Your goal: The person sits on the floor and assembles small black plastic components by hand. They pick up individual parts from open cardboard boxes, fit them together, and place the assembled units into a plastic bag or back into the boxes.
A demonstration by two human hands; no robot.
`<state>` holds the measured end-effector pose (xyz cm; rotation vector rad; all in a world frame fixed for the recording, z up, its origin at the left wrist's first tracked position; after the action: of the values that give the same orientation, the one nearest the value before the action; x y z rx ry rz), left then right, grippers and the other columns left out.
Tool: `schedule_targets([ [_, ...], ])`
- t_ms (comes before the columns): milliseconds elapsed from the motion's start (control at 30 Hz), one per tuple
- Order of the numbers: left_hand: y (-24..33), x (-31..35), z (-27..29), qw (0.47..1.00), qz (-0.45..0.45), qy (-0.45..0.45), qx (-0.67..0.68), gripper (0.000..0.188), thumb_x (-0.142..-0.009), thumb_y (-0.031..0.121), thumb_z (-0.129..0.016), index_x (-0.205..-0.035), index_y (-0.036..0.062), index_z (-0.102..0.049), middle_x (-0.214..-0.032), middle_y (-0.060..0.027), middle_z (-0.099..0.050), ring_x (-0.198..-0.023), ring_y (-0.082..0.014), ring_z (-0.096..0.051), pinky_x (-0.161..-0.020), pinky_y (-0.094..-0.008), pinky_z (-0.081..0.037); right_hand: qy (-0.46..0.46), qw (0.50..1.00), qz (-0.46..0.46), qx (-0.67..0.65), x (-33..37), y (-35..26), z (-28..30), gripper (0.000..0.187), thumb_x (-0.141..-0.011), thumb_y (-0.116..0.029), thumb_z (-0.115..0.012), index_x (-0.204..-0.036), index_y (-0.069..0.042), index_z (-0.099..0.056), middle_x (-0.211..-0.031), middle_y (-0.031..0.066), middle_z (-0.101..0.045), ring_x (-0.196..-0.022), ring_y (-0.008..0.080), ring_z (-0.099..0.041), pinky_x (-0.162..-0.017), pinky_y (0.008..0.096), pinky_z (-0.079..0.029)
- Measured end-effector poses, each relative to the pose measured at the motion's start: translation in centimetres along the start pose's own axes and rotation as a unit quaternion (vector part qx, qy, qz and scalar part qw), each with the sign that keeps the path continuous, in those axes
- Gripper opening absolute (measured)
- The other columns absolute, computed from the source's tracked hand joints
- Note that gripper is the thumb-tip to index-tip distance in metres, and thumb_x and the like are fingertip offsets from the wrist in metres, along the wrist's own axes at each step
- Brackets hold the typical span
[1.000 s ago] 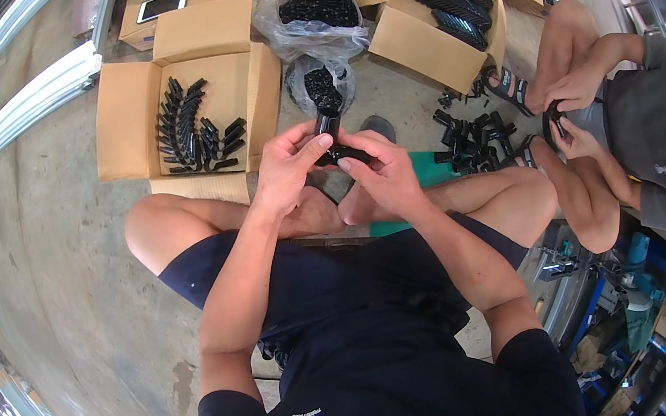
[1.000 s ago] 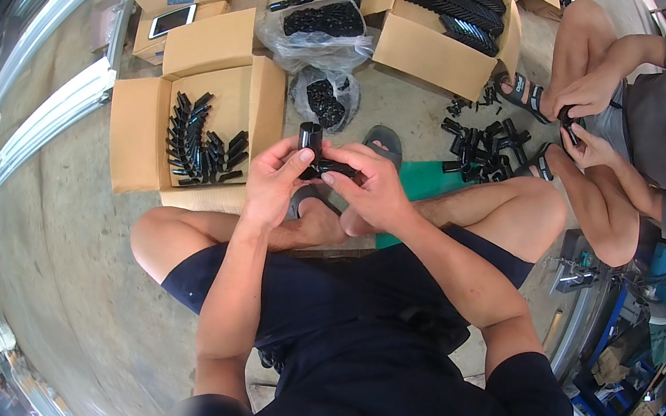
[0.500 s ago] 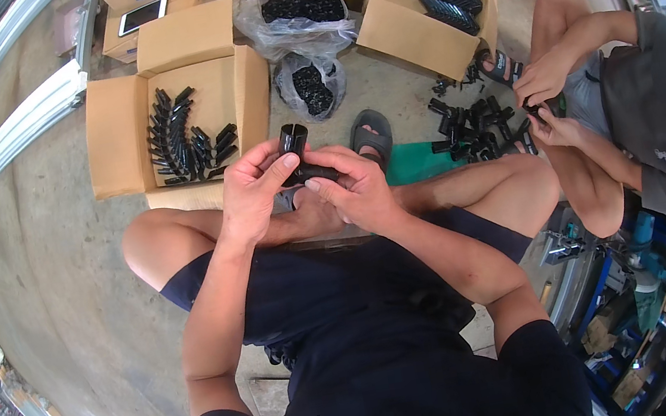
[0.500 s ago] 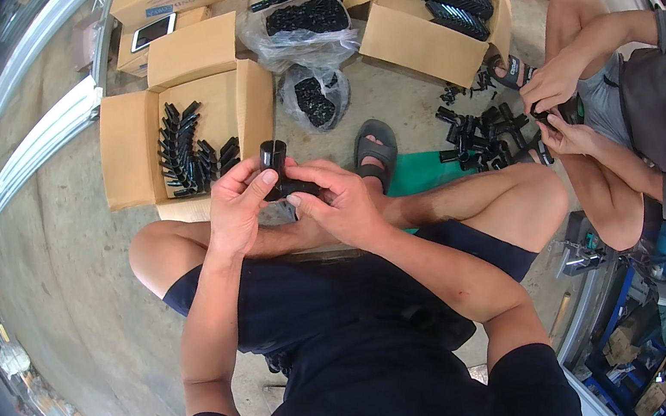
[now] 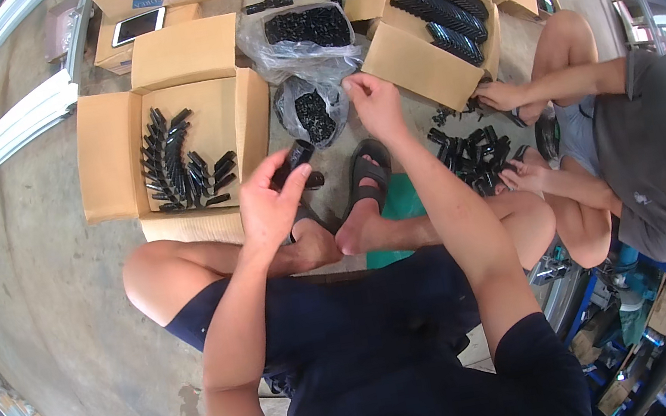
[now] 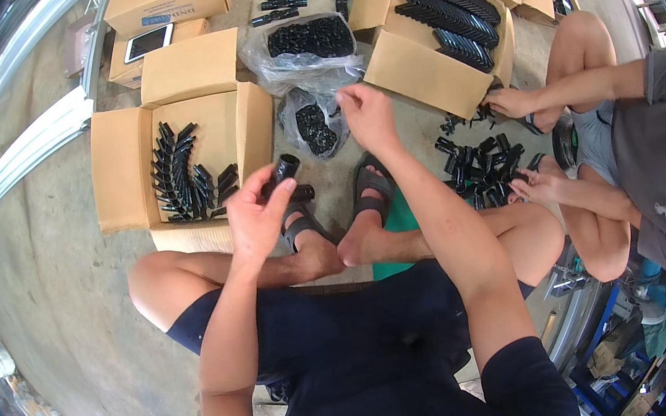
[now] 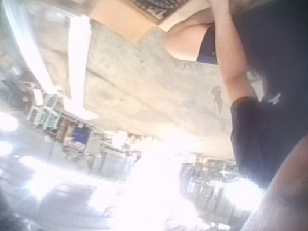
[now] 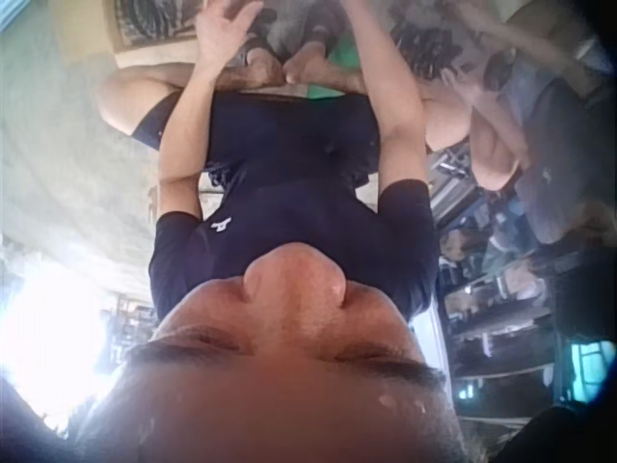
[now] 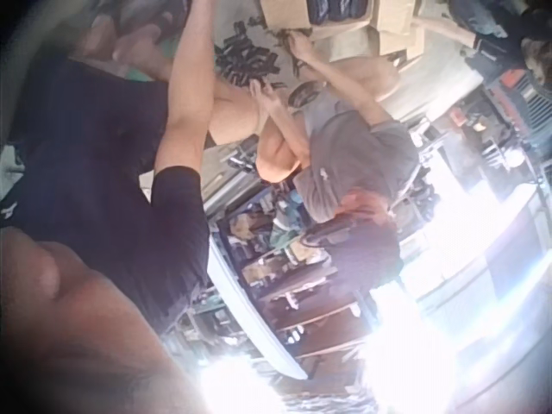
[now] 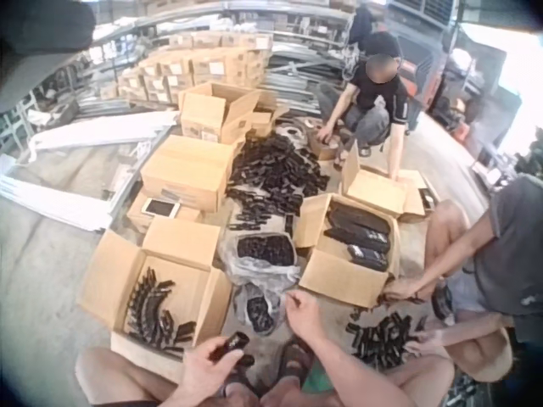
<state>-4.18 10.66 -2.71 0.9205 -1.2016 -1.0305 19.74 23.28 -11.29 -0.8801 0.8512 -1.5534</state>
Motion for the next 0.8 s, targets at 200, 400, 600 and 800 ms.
schedule_targets([
  [200, -1.0, -0.9, -0.8, 0.997, -0.041, 0.022, -0.069, 0.033, -0.086, 0.011, -0.08, -0.115, -0.0005, -0.071, -0.096, -0.0164, -0.075, -0.083, -0.0229, -0.073, -0.073, -0.0326, -0.057, 0.039, 0.973, 0.152, 0.168, -10.3, -1.1, -2.3, 0.017, -0.09, -0.02, -0.07, -0.095, -0.005, -0.076, -0.098, 0.0187, -0.073, -0.092, 0.0384, -0.069, -0.081, 0.0467, -0.056],
  [400, 1.5, -1.8, -2.2, 0.972, -0.112, -0.005, -0.204, 0.04, -0.08, 0.016, -0.083, -0.114, 0.0015, -0.069, -0.099, -0.0152, -0.073, -0.087, -0.0332, -0.072, -0.076, -0.0382, -0.057, -0.01, 0.917, 0.156, 0.367, -17.5, -0.4, -7.6, 0.02, -0.091, -0.025, -0.068, -0.093, -0.006, -0.074, -0.103, 0.0149, -0.071, -0.095, 0.035, -0.07, -0.082, 0.0464, -0.058],
  [600, 2.0, -3.1, -2.2, 0.958, -0.145, 0.001, -0.249, 0.04, -0.08, 0.015, -0.084, -0.115, 0.0017, -0.068, -0.098, -0.0164, -0.073, -0.09, -0.0353, -0.072, -0.08, -0.04, -0.057, -0.031, 0.881, 0.146, 0.45, -20.9, 2.7, -11.2, 0.019, -0.088, -0.02, -0.064, -0.099, -0.006, -0.073, -0.11, 0.013, -0.07, -0.102, 0.0311, -0.07, -0.083, 0.0435, -0.059],
  [800, 1.6, -3.2, -1.8, 0.953, -0.155, 0.022, -0.261, 0.038, -0.081, 0.017, -0.082, -0.113, 0.0024, -0.068, -0.1, -0.0153, -0.073, -0.087, -0.0343, -0.071, -0.075, -0.0401, -0.057, -0.015, 0.958, 0.096, 0.272, -20.1, 1.8, -9.2, 0.018, -0.088, -0.016, -0.07, -0.101, -0.006, -0.073, -0.104, 0.014, -0.074, -0.095, 0.0298, -0.072, -0.081, 0.0425, -0.058],
])
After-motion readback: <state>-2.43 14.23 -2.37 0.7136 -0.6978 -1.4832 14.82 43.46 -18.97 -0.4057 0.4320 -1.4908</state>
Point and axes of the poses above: each hand's wrist, its own x-axis away from the middle knuckle, its own z-axis out of the back of the hand, y = z × x, the point moved 7 cm from there along -x, towards the middle knuckle
